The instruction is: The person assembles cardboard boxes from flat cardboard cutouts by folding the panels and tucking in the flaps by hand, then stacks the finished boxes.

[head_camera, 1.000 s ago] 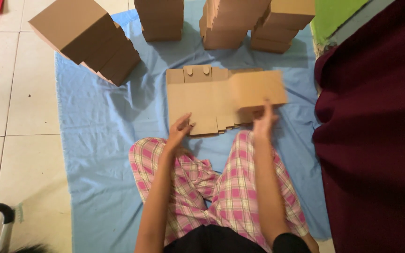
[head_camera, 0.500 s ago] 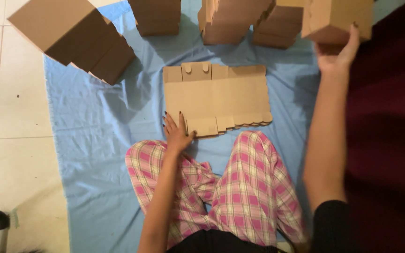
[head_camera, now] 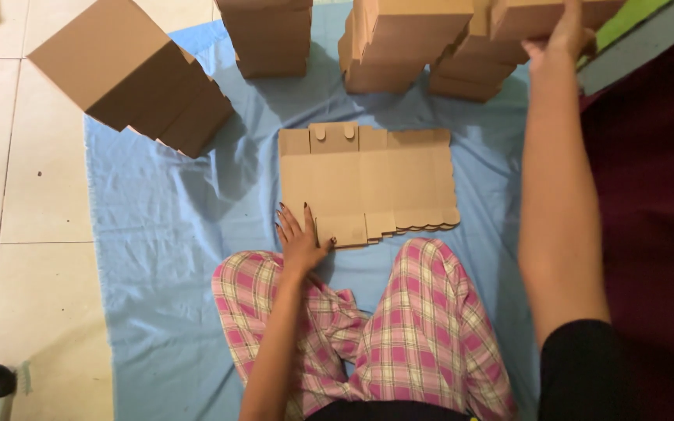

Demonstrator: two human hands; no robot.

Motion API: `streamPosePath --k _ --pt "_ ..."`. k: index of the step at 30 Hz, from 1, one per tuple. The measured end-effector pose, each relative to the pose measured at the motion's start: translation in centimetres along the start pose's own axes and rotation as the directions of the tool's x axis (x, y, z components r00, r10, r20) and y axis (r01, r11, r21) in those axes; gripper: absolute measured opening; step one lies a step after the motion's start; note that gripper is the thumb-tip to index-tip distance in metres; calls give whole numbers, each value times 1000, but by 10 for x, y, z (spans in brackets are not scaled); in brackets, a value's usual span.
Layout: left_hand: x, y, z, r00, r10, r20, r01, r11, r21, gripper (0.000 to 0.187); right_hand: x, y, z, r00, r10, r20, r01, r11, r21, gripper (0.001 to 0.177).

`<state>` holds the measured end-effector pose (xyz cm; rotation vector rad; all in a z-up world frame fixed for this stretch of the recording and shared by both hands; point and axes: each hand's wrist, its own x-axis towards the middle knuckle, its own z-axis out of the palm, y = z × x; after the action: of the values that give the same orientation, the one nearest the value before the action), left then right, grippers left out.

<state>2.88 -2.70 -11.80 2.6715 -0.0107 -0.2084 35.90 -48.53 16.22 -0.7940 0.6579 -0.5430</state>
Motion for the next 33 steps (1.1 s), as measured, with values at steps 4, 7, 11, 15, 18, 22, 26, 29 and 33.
streamPosePath --k 4,7,11,15,18,22,26,29,33 --pt "0 -3 3 999 20 -27 -19 999 29 111 13 14 1 999 33 -35 -35 997 -65 103" --pt "0 2 -3 1000 12 -23 -11 1000 20 110 13 19 -4 996 58 -71 -67 988 -136 98" --pt "-2 5 -10 1000 1 -7 -1 1000 17 110 -5 23 -12 993 89 -73 -87 996 35 87" --pt "-1 6 -12 1000 -10 8 10 1000 -5 109 3 32 -14 987 158 14 -158 987 40 76" --pt "-2 4 -5 998 19 -55 -18 1000 22 109 -5 36 -11 987 150 60 -151 989 6 67" --pt "-1 9 -16 1000 -15 -7 15 1000 0 109 32 53 -17 983 153 103 -160 985 63 60" --pt "-2 6 -9 1000 -7 -8 7 1000 -3 110 26 59 -29 990 121 75 -117 992 -49 63" --pt "-1 7 -11 1000 1 -21 -1 1000 6 111 44 100 -70 996 40 77 -40 999 3 32" --pt "-5 29 -54 989 -86 119 96 992 -82 104 -19 185 -135 987 -40 -153 -19 930 -367 35"
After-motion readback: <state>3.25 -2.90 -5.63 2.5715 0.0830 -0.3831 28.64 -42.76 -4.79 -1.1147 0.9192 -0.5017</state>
